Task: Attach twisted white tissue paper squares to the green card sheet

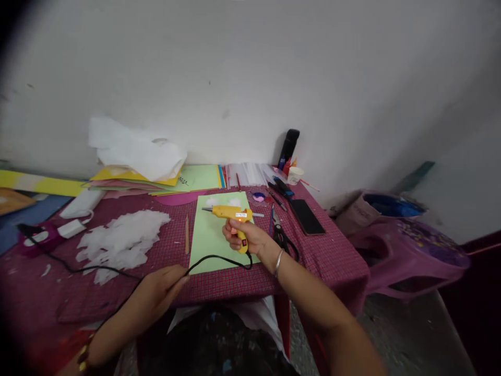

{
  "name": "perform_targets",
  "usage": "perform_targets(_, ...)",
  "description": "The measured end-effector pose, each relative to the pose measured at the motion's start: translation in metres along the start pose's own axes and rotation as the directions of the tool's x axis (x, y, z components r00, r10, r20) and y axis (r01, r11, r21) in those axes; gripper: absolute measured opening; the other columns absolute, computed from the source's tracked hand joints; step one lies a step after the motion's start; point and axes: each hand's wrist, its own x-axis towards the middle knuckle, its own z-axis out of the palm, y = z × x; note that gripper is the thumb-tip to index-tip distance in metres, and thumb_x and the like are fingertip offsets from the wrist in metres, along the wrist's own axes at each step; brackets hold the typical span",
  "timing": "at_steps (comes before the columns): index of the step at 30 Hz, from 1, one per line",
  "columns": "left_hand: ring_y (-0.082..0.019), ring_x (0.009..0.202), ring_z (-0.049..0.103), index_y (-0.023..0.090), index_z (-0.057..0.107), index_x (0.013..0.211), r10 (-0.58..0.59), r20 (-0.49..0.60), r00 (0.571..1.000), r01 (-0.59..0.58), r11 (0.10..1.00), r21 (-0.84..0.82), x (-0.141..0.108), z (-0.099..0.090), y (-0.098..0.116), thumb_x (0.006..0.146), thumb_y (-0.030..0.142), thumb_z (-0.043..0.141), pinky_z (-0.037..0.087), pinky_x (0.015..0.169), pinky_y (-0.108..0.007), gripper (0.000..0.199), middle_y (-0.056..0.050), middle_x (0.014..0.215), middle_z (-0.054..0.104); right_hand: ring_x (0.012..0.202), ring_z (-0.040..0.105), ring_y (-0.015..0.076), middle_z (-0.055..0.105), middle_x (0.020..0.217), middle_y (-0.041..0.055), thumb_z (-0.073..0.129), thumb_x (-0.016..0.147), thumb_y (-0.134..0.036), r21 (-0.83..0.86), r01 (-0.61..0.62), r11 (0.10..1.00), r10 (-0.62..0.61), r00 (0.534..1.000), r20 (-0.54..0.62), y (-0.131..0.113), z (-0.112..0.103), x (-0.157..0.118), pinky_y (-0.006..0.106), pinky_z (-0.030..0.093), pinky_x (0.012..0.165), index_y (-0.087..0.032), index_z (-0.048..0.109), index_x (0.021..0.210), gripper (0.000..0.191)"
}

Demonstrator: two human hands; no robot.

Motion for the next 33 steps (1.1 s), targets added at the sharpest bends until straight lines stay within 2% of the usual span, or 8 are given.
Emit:
perform_targets(5,-0.014,0.061,0.060,0.024,0.064,0.082,-0.082,0.003,0.997,0.082,0.996,-0.042,-0.053,-0.040,0.016,0.095,0.034,0.039,0.045,0.056,-0.023,0.030,-0.001,0.072,0.066,0.039,0.025,0.0012,0.051,0.065,-0.0052,0.070,0.076,-0.042,0.006,0.064,0.998,-0.064,0.998,0.015,0.008,0.024,0.007,0.018,0.026,0.037,-0.017,0.051,0.069,0.032)
perform_targets(9,-0.016,0.077,0.065,0.027,0.067,0.102,-0.169,0.058,0.984,0.177,0.967,-0.184,-0.093,-0.059,0.027,0.094,0.036,0.042,0.051,0.065,-0.023,0.028,-0.002,0.092,0.071,0.042,0.027,0.0026,0.055,0.072,-0.0026,0.068,0.077,-0.040,-0.036,0.054,0.998,-0.053,0.998,0.038,0.021,0.060,0.020,0.020,0.028,0.040,-0.017,0.059,0.077,0.025)
perform_targets(15,-0.013,0.082,0.063,0.021,0.066,0.101,-0.252,0.113,0.961,0.275,0.908,-0.316,-0.089,-0.051,0.033,0.095,0.034,0.042,0.049,0.075,-0.022,0.028,-0.002,0.093,0.069,0.040,0.025,0.0024,0.054,0.072,-0.0037,0.067,0.075,-0.047,0.151,-0.002,0.988,-0.034,0.971,0.236,0.042,0.099,0.025,0.020,0.026,0.039,-0.020,0.054,0.077,0.029)
perform_targets(18,-0.013,0.082,0.061,0.020,0.065,0.098,-0.188,0.109,0.976,0.212,0.935,-0.284,-0.073,-0.031,0.026,0.094,0.030,0.045,0.049,0.075,-0.023,0.023,-0.002,0.091,0.067,0.038,0.022,0.0020,0.055,0.073,-0.0034,0.066,0.074,-0.053,0.113,0.001,0.994,-0.024,0.978,0.207,0.042,0.088,0.012,0.020,0.023,0.037,-0.021,0.054,0.080,0.035)
perform_targets(21,-0.017,0.094,0.060,0.019,0.063,0.106,-0.125,0.013,0.992,0.126,0.986,-0.107,-0.052,-0.007,0.014,0.093,0.026,0.046,0.049,0.086,-0.031,0.022,-0.006,0.102,0.066,0.039,0.026,0.0037,0.053,0.065,-0.0031,0.061,0.076,-0.056,-0.160,0.066,0.985,-0.076,0.995,-0.057,0.030,0.056,-0.006,0.021,0.023,0.038,-0.019,0.057,0.082,0.038)
perform_targets(24,-0.023,0.110,0.056,0.019,0.059,0.117,-0.021,-0.080,0.997,0.026,0.998,0.065,-0.025,0.020,0.002,0.092,0.025,0.048,0.045,0.096,-0.041,0.028,-0.011,0.119,0.062,0.039,0.034,0.0072,0.041,0.046,-0.0064,0.060,0.076,-0.054,-0.556,-0.059,0.829,-0.201,0.896,-0.396,0.012,0.017,-0.018,0.021,0.025,0.040,-0.016,0.060,0.077,0.037)
perform_targets(26,-0.024,0.117,0.053,0.019,0.057,0.120,0.044,-0.104,0.994,-0.032,0.993,0.111,-0.007,0.035,-0.003,0.091,0.025,0.050,0.044,0.099,-0.044,0.031,-0.012,0.125,0.059,0.038,0.034,0.0078,0.039,0.042,-0.0077,0.061,0.075,-0.050,-0.671,-0.194,0.716,-0.260,0.817,-0.514,0.002,-0.004,-0.020,0.021,0.026,0.039,-0.016,0.059,0.074,0.034)
perform_targets(33,-0.024,0.127,0.048,0.017,0.057,0.123,0.088,-0.161,0.983,-0.066,0.988,0.136,0.013,0.064,-0.011,0.094,0.029,0.046,0.039,0.107,-0.046,0.034,-0.013,0.134,0.055,0.038,0.038,0.0058,0.057,0.058,-0.0033,0.061,0.075,-0.041,-0.673,-0.315,0.669,-0.205,0.792,-0.575,0.005,-0.029,-0.003,0.021,0.031,0.036,-0.018,0.055,0.078,0.024)
